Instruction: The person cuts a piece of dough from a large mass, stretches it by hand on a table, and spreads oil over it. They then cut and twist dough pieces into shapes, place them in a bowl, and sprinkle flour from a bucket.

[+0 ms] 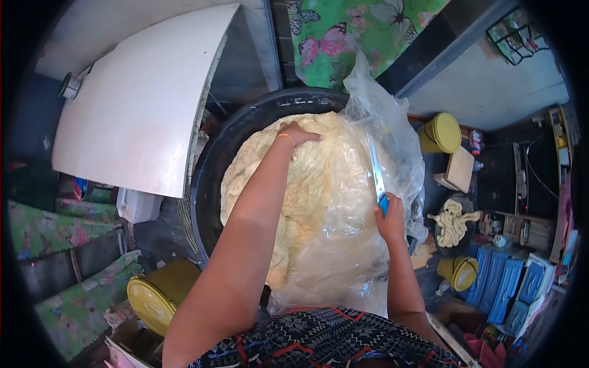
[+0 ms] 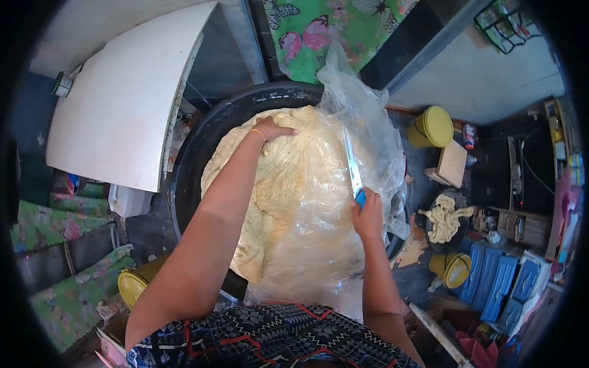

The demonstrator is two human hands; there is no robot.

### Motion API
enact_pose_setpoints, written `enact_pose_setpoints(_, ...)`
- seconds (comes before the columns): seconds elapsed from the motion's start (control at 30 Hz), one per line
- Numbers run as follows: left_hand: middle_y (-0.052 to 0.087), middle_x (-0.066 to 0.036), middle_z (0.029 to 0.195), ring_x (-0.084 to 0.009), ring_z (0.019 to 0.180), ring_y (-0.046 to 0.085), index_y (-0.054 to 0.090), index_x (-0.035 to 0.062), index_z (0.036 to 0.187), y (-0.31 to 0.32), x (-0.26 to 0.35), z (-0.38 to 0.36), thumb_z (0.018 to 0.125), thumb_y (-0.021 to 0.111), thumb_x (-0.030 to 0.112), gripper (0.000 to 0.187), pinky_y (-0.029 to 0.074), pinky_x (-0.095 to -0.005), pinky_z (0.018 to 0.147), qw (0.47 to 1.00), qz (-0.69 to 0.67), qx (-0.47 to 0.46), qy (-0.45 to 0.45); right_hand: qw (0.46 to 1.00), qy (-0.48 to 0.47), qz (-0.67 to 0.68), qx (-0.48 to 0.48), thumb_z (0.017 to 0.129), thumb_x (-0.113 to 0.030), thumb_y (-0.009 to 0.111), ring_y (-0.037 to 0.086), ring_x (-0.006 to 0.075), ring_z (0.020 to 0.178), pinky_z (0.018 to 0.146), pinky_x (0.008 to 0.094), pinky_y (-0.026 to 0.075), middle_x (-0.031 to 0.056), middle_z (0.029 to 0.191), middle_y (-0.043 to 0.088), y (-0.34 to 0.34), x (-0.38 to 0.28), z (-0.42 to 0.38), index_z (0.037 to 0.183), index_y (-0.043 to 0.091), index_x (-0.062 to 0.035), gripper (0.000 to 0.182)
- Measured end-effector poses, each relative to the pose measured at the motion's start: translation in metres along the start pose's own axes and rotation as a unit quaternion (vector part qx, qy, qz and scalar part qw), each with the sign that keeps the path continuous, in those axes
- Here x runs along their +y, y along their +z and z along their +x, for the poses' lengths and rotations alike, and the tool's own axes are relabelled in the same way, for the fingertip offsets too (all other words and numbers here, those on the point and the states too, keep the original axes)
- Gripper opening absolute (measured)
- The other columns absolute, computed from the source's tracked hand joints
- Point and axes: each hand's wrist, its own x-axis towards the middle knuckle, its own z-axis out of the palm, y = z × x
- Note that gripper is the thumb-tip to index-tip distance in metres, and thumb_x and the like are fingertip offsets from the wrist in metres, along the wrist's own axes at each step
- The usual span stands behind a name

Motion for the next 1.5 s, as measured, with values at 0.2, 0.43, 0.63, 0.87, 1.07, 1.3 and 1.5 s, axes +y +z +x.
enact_pose_setpoints(0.2,0.047,-0.024,0.12,-0.0354,0.11,0.051,0.049,0.0045,0.123,0.017,0.002,-0.026,0.06,0.074,0.039,0.076,0.042,-0.0373,0.093,0.993,-0.006,0.089,0.075,0.99,0.131,0.037,-0.029,0.075,-0.008,0.055,0.056,0.0333,0.067,0.065,0.0421,0.045,0.0145,0.077,0.057,-0.007,0.036,-0.027,0.108,0.05,-0.0054,0.034)
enact_pose_setpoints(0.43,0.057,-0.017,0.09,-0.0361,0.087,0.056,0.059,0.0055,0.094,0.056,0.003,-0.153,0.063,0.067,0.013,0.034,0.046,-0.0412,0.078,0.938,0.035,0.162,0.305,0.836,0.222,0.451,-0.22,0.074,-0.005,0.057,0.047,0.0101,0.056,0.05,0.0257,0.04,0.0018,0.068,0.048,-0.048,-0.047,-0.021,0.091,0.049,-0.0055,0.018)
enact_pose_setpoints(0.63,0.056,-0.016,0.094,-0.0355,0.088,0.056,0.055,0.0048,0.098,0.086,-0.043,-0.229,0.06,0.069,0.009,0.04,0.047,-0.0402,0.079,0.929,0.035,0.143,0.341,0.774,0.188,0.562,-0.225,0.077,-0.002,0.054,0.058,0.0177,0.065,0.056,0.0296,0.047,0.0091,0.091,0.056,0.036,-0.135,0.044,0.099,0.05,-0.0022,0.022)
enact_pose_setpoints(0.87,0.045,-0.02,0.13,-0.026,0.109,0.052,0.045,-0.0006,0.127,-0.004,-0.062,-0.166,0.066,0.071,0.016,0.068,0.041,-0.0335,0.093,0.938,-0.236,-0.045,0.25,0.82,0.2,0.53,-0.089,0.073,0.0,0.052,0.05,0.0096,0.075,0.067,0.0244,0.043,0.0009,0.09,0.053,0.05,-0.077,0.023,0.121,0.049,-0.0017,0.048)
enact_pose_setpoints(1.07,0.05,-0.022,0.126,-0.03,0.114,0.052,0.058,-0.0014,0.116,-0.037,0.018,-0.111,0.064,0.065,0.064,0.084,0.037,-0.0345,0.098,0.891,0.29,0.269,0.221,0.861,0.243,0.447,-0.008,0.071,0.0,0.051,0.046,0.0081,0.078,0.07,0.0213,0.039,-0.0011,0.087,0.049,0.0,-0.008,-0.001,0.132,0.04,-0.0021,0.062)
enact_pose_setpoints(1.3,0.058,-0.016,0.117,-0.0267,0.108,0.056,0.06,0.003,0.113,0.018,0.057,-0.022,0.06,0.07,0.059,0.077,0.044,-0.0357,0.089,0.957,0.202,-0.094,0.184,0.902,0.256,0.347,0.025,0.071,-0.004,0.053,0.052,0.0146,0.08,0.074,0.0264,0.042,0.004,0.091,0.055,0.01,0.027,-0.031,0.132,0.042,-0.0033,0.061)
enact_pose_setpoints(1.5,0.06,-0.017,0.114,-0.03,0.105,0.056,0.055,0.0037,0.118,0.019,0.038,-0.033,0.061,0.073,0.048,0.074,0.042,-0.0348,0.091,0.945,0.21,-0.129,0.216,0.938,0.211,0.26,0.094,0.069,-0.005,0.054,0.056,0.0253,0.079,0.075,0.0318,0.044,0.0137,0.09,0.058,0.001,0.017,-0.055,0.113,0.052,-0.001,0.044)
